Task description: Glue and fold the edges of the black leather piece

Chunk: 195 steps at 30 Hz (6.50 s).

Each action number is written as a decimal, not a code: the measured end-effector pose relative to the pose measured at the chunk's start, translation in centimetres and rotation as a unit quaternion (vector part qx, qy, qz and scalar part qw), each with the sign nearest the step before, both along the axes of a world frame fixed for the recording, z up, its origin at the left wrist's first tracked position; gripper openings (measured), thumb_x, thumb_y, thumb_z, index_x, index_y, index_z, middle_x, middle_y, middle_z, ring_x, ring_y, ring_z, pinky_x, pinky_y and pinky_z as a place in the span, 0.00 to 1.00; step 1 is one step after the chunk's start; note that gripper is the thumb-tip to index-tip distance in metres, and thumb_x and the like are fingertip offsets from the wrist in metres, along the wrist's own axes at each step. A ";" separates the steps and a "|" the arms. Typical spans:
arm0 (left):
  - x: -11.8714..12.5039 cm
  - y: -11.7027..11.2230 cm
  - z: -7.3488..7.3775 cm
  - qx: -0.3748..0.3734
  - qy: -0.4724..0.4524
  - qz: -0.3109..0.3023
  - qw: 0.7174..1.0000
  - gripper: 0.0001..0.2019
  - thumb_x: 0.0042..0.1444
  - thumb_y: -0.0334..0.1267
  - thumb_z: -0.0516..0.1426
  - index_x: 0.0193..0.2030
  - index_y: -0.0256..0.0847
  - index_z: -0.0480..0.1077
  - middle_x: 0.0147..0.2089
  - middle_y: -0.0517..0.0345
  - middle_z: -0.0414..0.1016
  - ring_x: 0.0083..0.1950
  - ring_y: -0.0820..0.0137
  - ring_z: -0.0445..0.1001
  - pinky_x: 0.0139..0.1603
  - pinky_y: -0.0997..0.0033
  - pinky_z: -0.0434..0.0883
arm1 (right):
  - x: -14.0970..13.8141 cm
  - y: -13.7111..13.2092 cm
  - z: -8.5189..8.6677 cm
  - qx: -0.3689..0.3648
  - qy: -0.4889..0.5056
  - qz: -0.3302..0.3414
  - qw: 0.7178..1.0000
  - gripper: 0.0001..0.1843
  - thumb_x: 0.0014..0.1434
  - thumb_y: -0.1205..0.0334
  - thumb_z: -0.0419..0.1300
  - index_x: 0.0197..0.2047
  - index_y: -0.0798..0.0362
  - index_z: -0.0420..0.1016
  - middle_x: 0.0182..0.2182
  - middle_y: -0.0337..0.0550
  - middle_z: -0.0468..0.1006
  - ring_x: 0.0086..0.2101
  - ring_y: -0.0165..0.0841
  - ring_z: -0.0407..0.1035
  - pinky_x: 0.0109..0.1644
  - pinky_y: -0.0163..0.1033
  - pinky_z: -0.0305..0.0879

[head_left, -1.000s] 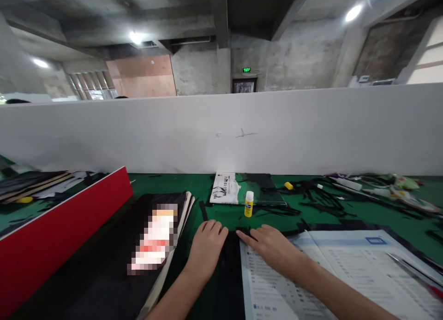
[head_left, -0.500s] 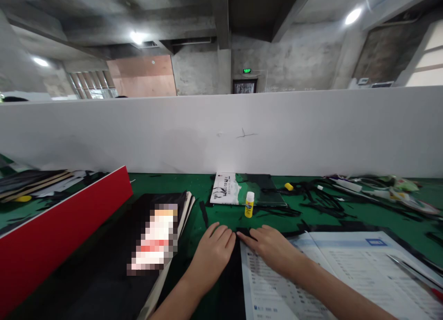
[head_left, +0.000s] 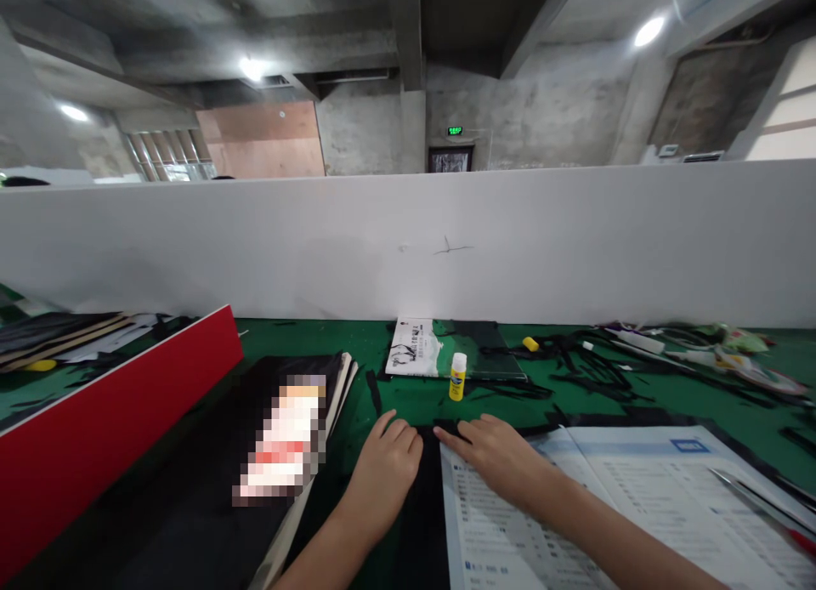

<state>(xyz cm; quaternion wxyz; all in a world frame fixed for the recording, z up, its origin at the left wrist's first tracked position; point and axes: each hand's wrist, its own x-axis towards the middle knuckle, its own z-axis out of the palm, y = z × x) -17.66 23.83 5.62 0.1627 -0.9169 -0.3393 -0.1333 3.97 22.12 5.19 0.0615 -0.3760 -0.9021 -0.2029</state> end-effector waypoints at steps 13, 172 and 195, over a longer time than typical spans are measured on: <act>-0.1 -0.1 -0.5 -0.024 -0.015 0.041 0.999 0.21 0.57 0.22 0.51 0.57 0.36 0.65 0.45 0.52 0.73 0.50 0.64 0.70 0.58 0.59 0.64 | 1.0 0.4 1.3 0.047 0.068 -0.079 0.993 0.18 0.58 0.69 0.56 0.53 0.54 0.68 0.35 0.43 0.70 0.36 0.38 0.64 0.39 0.44 0.56; -0.2 -1.4 -0.1 -0.150 -0.108 0.102 0.978 0.15 0.59 0.23 0.50 0.46 0.38 0.73 0.50 0.53 0.76 0.54 0.63 0.70 0.55 0.59 0.68 | -3.8 3.9 1.8 -0.229 0.407 -0.214 0.858 0.07 0.51 0.58 0.59 0.26 0.52 0.68 0.19 0.37 0.71 0.20 0.29 0.61 0.24 0.34 0.49; 0.0 -1.5 0.4 -0.152 -0.093 0.116 0.977 0.15 0.60 0.24 0.50 0.48 0.37 0.73 0.50 0.52 0.76 0.55 0.63 0.70 0.57 0.59 0.67 | -5.6 4.1 0.9 -0.284 0.431 -0.110 0.849 0.04 0.56 0.60 0.58 0.33 0.51 0.68 0.26 0.37 0.75 0.26 0.30 0.67 0.28 0.32 0.55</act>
